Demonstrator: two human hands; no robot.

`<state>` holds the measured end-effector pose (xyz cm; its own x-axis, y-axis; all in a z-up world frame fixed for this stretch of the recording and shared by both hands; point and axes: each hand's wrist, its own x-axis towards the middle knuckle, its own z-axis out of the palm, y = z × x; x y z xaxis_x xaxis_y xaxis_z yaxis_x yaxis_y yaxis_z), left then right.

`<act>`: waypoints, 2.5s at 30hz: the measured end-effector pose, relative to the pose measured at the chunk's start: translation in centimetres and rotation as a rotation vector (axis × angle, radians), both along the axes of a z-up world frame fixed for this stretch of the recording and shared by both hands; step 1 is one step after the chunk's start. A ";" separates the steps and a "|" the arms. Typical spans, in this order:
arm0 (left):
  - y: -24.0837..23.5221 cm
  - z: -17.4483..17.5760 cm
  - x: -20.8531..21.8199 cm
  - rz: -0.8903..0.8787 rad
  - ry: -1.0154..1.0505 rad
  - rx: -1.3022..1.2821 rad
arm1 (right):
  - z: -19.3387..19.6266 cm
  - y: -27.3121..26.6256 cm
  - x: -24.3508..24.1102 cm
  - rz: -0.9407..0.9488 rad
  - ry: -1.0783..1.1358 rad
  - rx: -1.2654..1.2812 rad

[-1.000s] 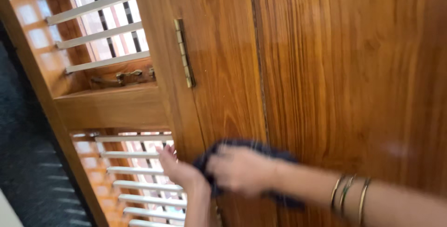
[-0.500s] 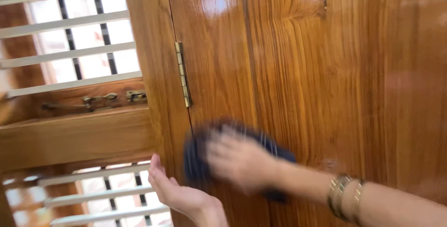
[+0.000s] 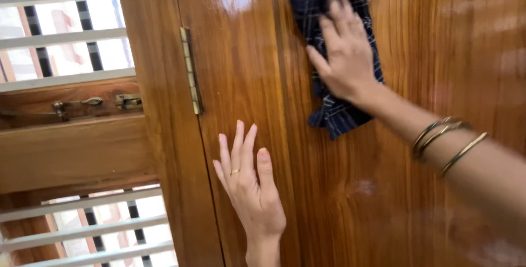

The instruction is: The person wipes the surface of a wooden door with a dark cloth, moving systematically from the upper panels down to the lower sections and around the handle and latch. The cloth is held in the right hand while the left hand occasionally steadies the door.

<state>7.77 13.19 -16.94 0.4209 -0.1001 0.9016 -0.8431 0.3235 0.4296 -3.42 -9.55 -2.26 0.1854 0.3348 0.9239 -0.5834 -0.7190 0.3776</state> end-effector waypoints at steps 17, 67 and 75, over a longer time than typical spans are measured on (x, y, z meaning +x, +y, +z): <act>-6.3 -2.2 -8.3 0.190 -0.039 0.171 | -20.5 -0.1 -4.0 0.194 0.109 0.099; -9.7 -4.3 -9.0 0.450 -0.344 0.126 | -12.1 -5.0 -11.5 0.094 -0.157 0.193; -11.0 -4.1 -10.2 0.294 -0.303 0.258 | -16.2 -13.5 -23.8 0.003 -0.725 0.582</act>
<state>-2.39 2.21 -21.02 0.1873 -0.2523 0.9494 -0.9822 -0.0311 0.1855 -27.20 -23.10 -18.49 -0.5033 -0.2188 0.8360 -0.5331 -0.6827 -0.4996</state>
